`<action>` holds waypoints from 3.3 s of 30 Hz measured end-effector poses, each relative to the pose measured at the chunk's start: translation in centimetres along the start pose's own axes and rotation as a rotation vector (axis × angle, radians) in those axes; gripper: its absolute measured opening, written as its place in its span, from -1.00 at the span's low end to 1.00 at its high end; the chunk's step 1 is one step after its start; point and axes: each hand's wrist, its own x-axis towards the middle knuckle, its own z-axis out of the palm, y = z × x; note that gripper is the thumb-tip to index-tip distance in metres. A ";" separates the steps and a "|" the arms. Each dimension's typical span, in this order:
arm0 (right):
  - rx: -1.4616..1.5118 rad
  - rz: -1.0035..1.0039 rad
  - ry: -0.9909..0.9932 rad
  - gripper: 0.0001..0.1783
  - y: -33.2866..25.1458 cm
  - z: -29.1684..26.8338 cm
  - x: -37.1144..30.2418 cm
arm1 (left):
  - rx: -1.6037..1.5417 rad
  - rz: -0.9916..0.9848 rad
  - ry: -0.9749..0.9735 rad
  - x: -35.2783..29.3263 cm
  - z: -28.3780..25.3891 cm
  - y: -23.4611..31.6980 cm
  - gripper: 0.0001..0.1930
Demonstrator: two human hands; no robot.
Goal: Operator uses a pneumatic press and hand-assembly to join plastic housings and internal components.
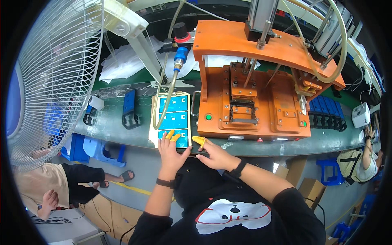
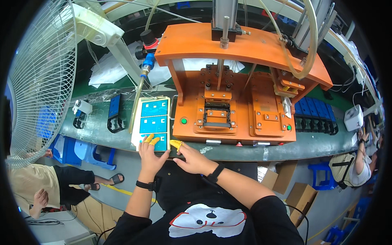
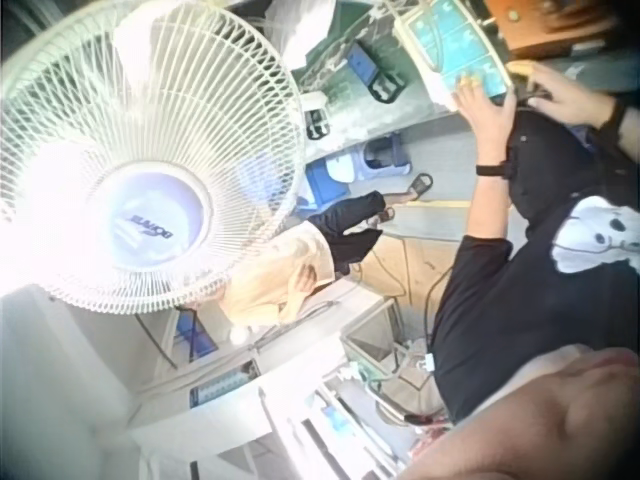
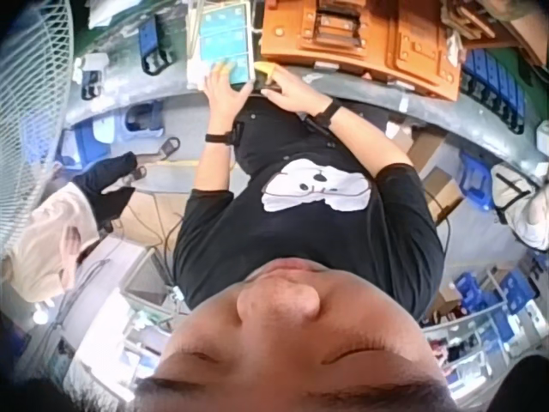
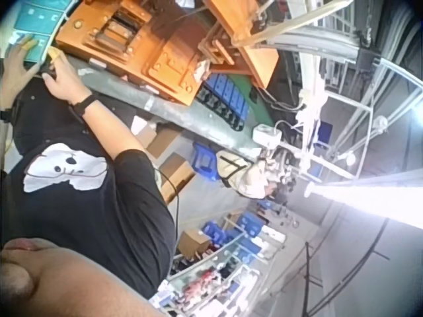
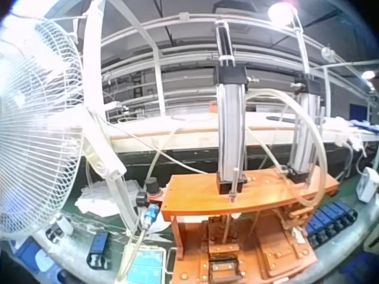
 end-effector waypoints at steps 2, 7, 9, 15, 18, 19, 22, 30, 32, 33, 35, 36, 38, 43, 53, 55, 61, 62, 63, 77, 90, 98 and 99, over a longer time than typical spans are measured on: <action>-0.023 -0.027 0.009 -0.40 0.3 0.7 0.8 | -0.011 -0.011 -0.004 -0.2 -0.1 -0.1 -0.38; -0.209 -0.089 0.054 -0.30 0.3 1.5 0.9 | -0.021 -0.022 -0.004 0.3 -0.5 0.1 -0.47; -0.194 -0.072 0.030 -0.30 0.1 1.4 1.0 | -0.101 -0.021 0.016 0.6 -0.9 -0.3 -0.55; -0.308 -0.209 0.112 -0.34 0.4 1.8 1.2 | -0.151 -0.105 0.009 3.3 -2.2 -4.0 -0.76; -0.347 -0.180 0.073 -0.34 0.9 1.8 1.0 | -0.256 -0.188 0.221 5.4 -4.2 -6.8 -0.80; -0.338 -0.191 0.068 -0.34 0.8 2.0 1.0 | -0.265 -0.297 0.299 5.3 -4.7 -8.9 -0.81; -0.337 -0.189 0.056 -0.33 0.5 1.8 1.2 | -0.245 -0.453 0.435 5.2 -7.8 -12.6 -0.79; -0.347 -0.205 0.036 -0.32 0.3 1.3 0.9 | -0.623 -0.518 0.584 0.5 -12.3 -12.3 -0.73; -0.315 -0.205 0.050 -0.37 -0.3 0.8 0.8 | -0.621 -0.570 0.474 -0.8 -13.2 -9.7 -0.72; -0.287 -0.201 0.064 -0.41 -0.8 0.4 0.6 | -0.624 -0.567 0.473 -1.4 -13.1 -8.6 -0.72; -0.292 -0.189 -0.024 -0.48 -2.5 -1.2 0.1 | -0.726 -0.587 0.434 -3.2 -13.1 -7.1 -0.73; -0.299 -0.168 -0.111 -0.55 -3.6 -2.4 -0.3 | -0.749 -0.584 0.402 -3.9 -13.1 -6.6 -0.73; -0.311 -0.340 0.014 -0.58 -7.5 -5.5 -0.8 | -0.817 -0.557 0.341 -5.5 -13.0 -5.7 -0.73; -0.766 -0.359 0.505 -0.49 -13.1 -12.7 -2.4 | -0.995 -0.445 0.204 -5.7 -12.4 -3.0 -0.72; -0.917 -0.211 0.445 -0.73 -10.8 -14.5 -0.8 | -1.283 -0.367 -0.090 -2.7 -10.6 0.6 -0.71; -0.931 -0.227 0.422 -0.77 -10.7 -15.1 -0.6 | -1.339 -0.355 -0.103 -2.5 -10.0 0.7 -0.71; -0.958 -0.322 0.440 -0.85 -12.4 -17.5 -0.5 | -1.448 -0.304 -0.214 -1.0 -9.2 2.9 -0.69; -0.940 -0.374 0.478 -0.85 -13.6 -18.1 -0.7 | -1.429 -0.287 -0.239 -0.7 -9.0 3.4 -0.70; -0.942 -0.372 0.478 -0.85 -14.8 -18.6 -1.3 | -1.411 -0.269 -0.265 -0.4 -8.9 3.8 -0.70; 0.257 -0.070 1.025 -0.77 -11.9 -22.4 -25.1 | -1.304 -0.131 -0.431 8.8 -3.8 9.4 -0.73; 1.153 -0.169 1.387 -0.66 -3.8 -21.3 -36.7 | -0.398 0.136 -0.330 22.0 1.4 12.7 -0.73; 1.201 -0.120 1.486 -0.71 -2.6 -20.9 -35.9 | -0.473 0.353 -0.249 27.2 5.6 13.3 -0.54; 1.217 -0.123 1.506 -0.71 -2.4 -21.0 -35.8 | -0.468 0.354 -0.245 27.8 6.4 12.1 -0.54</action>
